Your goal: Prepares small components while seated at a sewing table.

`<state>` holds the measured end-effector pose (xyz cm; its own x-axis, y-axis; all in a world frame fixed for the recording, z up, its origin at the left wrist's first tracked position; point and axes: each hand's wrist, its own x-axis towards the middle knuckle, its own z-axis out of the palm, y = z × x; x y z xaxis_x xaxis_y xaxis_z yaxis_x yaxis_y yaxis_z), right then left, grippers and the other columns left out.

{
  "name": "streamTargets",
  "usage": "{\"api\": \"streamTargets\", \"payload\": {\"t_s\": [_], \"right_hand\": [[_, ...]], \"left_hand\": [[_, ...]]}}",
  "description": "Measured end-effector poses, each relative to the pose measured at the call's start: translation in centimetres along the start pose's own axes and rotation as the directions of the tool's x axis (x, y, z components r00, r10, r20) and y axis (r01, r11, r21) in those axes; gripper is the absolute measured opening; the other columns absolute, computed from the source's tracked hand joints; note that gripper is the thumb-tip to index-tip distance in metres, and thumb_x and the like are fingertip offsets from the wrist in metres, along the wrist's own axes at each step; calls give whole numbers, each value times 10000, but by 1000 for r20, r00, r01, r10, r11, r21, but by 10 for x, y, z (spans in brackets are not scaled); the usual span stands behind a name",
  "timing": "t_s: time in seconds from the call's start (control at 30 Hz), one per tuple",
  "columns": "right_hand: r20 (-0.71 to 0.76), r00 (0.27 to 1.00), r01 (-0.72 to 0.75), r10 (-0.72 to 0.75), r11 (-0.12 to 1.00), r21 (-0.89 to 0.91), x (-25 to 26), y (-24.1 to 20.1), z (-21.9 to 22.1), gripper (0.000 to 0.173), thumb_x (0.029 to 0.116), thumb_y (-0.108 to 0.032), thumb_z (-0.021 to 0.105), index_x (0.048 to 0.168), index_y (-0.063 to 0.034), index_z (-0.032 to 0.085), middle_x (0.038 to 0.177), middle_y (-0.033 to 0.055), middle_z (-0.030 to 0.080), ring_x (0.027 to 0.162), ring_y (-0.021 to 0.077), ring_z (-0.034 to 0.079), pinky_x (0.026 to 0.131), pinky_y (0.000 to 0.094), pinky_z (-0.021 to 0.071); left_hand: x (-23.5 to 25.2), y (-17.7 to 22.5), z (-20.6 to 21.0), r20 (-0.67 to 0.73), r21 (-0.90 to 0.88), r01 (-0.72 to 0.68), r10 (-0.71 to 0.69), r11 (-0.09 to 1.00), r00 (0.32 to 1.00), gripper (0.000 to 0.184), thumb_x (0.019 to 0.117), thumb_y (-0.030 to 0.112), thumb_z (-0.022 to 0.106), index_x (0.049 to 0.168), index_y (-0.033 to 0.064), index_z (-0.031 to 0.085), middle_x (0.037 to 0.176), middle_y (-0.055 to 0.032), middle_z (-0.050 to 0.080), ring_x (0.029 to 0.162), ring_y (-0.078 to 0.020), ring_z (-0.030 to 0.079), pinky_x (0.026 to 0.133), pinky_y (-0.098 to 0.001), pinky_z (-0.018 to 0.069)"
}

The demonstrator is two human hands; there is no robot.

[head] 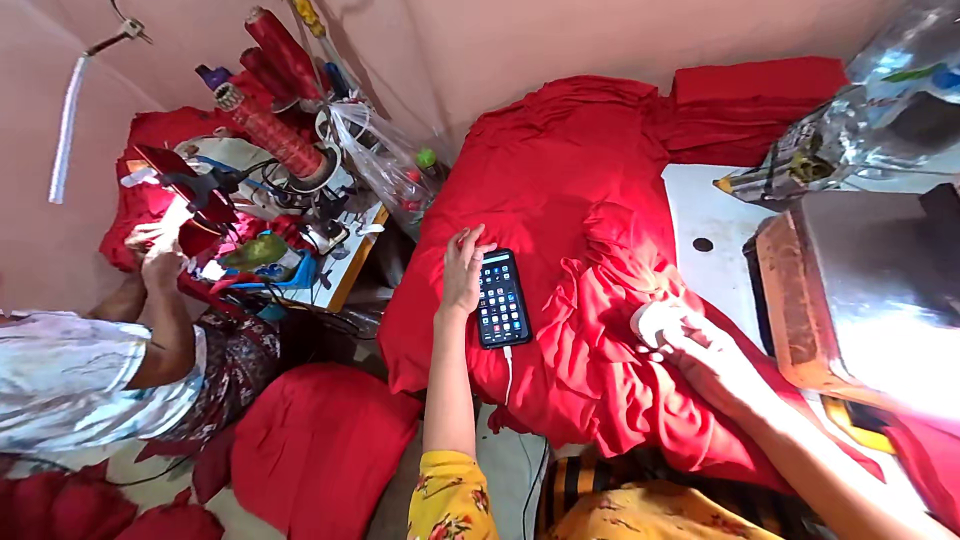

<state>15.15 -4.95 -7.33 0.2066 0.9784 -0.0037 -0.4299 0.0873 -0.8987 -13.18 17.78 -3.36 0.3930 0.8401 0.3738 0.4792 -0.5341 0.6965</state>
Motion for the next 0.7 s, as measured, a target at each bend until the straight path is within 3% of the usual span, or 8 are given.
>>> {"api": "streamTargets", "payload": {"t_s": [0.13,0.33,0.37,0.43,0.5,0.57,0.6,0.7], "right_hand": [[-29,999,-18,18,1000,-3,0,-2,2,225,954,-108,590,1177,-139,597,936,-60,739,790,83,721,745,265,623],[-39,998,-39,40,999,13,1,1,0,210,952,-142,625,1160,-170,623,947,-58,750,784,80,726,731,254,623],[-43,998,-42,43,999,20,1,1,0,212,948,-136,627,1157,-170,625,949,-54,752,783,83,729,728,256,625],[-35,999,-39,40,999,24,1,0,0,202,953,-161,651,1153,-187,638,953,-60,752,783,75,725,727,251,622],[-30,999,-41,41,999,25,2,0,-1,212,945,-192,678,1155,-203,651,957,-66,752,787,67,723,731,244,619],[-21,999,-44,45,999,30,2,1,-1,220,941,-216,697,1156,-212,651,966,-65,752,791,68,723,732,242,618],[-17,999,-43,44,999,30,2,2,-2,230,936,-224,703,1161,-220,655,967,-66,753,788,68,724,729,241,619],[-6,999,-40,41,999,26,3,3,-3,240,924,-255,730,1155,-240,668,965,-67,752,789,65,722,720,239,618]], "left_hand": [[1,-8,4,33,-27,31,-30,999,999,1009,930,810,137,1493,50,489,1575,-240,368,1463,-379,346,1185,-555,283],[-2,-11,3,59,-41,27,-25,999,998,994,929,807,141,1428,66,577,1559,-237,394,1466,-375,342,1187,-556,272],[-3,-10,2,52,-65,9,-6,998,999,962,948,776,159,1372,43,617,1534,-245,422,1454,-372,362,1185,-554,277],[-6,-11,2,-42,-158,-68,62,985,997,846,992,683,220,1028,-1,716,1388,-233,547,1356,-328,465,1150,-507,325],[-10,-16,0,-193,-244,-149,103,958,976,772,1000,716,232,787,94,637,1153,-73,629,1138,-142,565,1007,-328,444],[-11,-23,-4,-344,-305,-195,83,932,935,696,987,740,265,847,168,636,892,84,617,813,13,601,710,-181,522],[-12,-26,-6,-389,-320,-211,75,924,918,698,990,734,271,943,154,657,827,107,602,744,28,587,672,-174,515],[-15,-33,-10,-420,-314,-202,55,928,906,719,1013,700,247,1119,114,651,920,90,649,925,-10,613,886,-238,505]]}}
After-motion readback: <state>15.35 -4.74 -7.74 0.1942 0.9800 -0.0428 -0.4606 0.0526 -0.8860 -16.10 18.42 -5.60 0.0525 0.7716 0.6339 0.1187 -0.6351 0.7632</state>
